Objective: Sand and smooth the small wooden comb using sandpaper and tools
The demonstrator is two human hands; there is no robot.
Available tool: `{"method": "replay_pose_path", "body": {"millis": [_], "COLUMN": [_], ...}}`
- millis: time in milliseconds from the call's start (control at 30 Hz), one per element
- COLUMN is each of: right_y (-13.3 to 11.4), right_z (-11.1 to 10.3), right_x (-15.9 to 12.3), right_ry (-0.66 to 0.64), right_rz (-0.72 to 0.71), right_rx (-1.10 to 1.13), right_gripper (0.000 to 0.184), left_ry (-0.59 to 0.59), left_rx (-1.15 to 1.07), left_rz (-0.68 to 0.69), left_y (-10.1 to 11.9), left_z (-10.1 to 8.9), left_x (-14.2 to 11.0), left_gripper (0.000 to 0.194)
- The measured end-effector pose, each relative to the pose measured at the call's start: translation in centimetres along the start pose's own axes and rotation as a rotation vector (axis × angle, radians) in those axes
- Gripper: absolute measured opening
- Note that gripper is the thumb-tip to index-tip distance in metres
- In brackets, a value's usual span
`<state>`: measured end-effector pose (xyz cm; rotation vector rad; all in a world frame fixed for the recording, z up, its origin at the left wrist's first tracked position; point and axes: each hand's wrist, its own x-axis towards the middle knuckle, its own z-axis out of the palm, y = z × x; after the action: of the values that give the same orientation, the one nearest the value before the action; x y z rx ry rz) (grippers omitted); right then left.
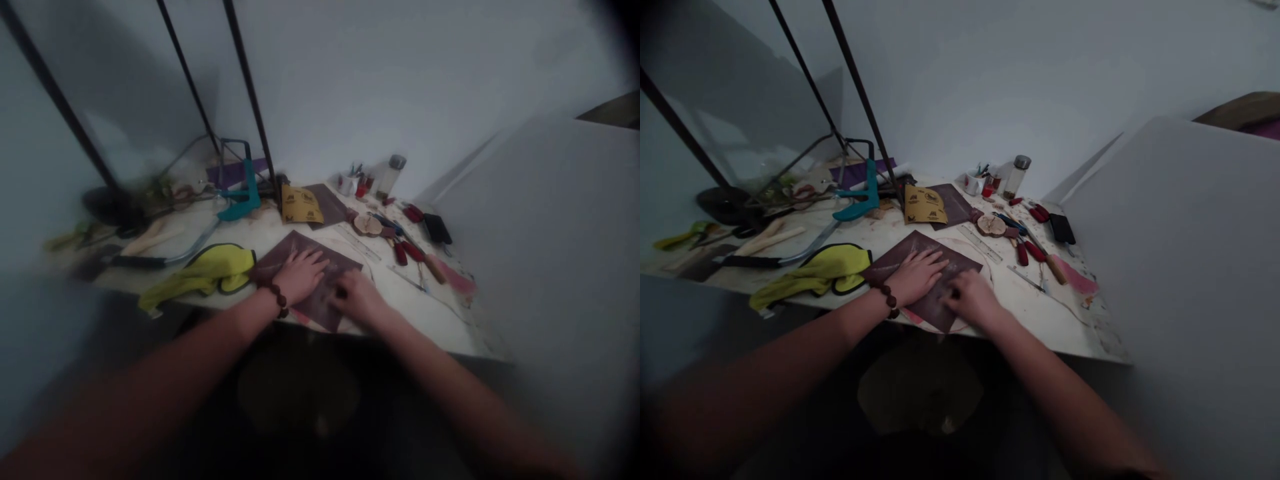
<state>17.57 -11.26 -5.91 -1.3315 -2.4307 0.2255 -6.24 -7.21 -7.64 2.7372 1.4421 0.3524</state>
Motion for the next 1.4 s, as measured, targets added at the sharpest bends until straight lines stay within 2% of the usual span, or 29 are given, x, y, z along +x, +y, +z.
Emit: {"method": "replay_pose_path", "body": {"millis": [100,233,367,500,600,733,867,1000,1100,1167,1267,1367,1400], "right_y": [0.1,-0.2,0.2,0.2,0.2,0.4,0.8,0.8,1.0,0.9,0.6,0.5,0.4], "right_z": [-0.3,-0.3,-0.3,0.0,0.0,-0.1,-0.1,0.0,0.0,0.2,0.3,0.1,0.0], "right_x": [0.1,-0.2,-0.3,-0.3,-0.3,-0.2,-0.1,-0.1,0.0,0.0,-0.1,0.0,0.1], "right_ry": [0.044,-0.025,0.063,-0.004,0.070,0.002,0.064,-0.014,0.073,0.065,0.006,0.075,0.079], "right_rz": [0.089,-0.080,0.085,-0.063,0.089,-0.045,0.074,-0.089,0.091,0.081,-0.065,0.102,0.109], "right_rx": [-0.020,0.014,0.002,0.031,0.002,0.026,-0.009,0.025,-0.002,0.002,0.038,0.020,0.016], "right_gripper": [0.016,0.013,0.012,0.008,0.010,0.017,0.012,0.022,0.016,0.015,0.020,0.014,0.014], "left_ry": [0.007,0.008,0.000,-0.004,0.000,0.010,0.002,-0.020,-0.022,-0.026,-0.021,-0.010,-0.011], "left_rx": [0.004,-0.001,-0.008,-0.010,-0.004,0.003,-0.005,-0.013,-0.012,-0.010,-0.011,-0.011,-0.008], "left_rz": [-0.008,0.001,-0.010,-0.001,-0.004,0.001,-0.008,-0.002,0.003,0.005,0.010,0.006,0.005], "left_y": [-0.1,-0.1,0.0,0.0,0.0,-0.1,-0.1,0.1,0.2,0.2,0.1,0.0,0.0], "left_z": [0.1,0.2,0.1,0.1,0.1,0.2,0.2,-0.1,-0.3,-0.3,-0.2,0.1,0.1], "left_x": [0.0,0.0,0.0,0.0,0.0,0.0,0.0,0.1,0.1,0.1,0.0,0.0,0.0], "left_gripper": [0.050,0.051,0.051,0.051,0.051,0.051,0.052,0.052,0.051,0.052,0.052,0.052,0.052]}}
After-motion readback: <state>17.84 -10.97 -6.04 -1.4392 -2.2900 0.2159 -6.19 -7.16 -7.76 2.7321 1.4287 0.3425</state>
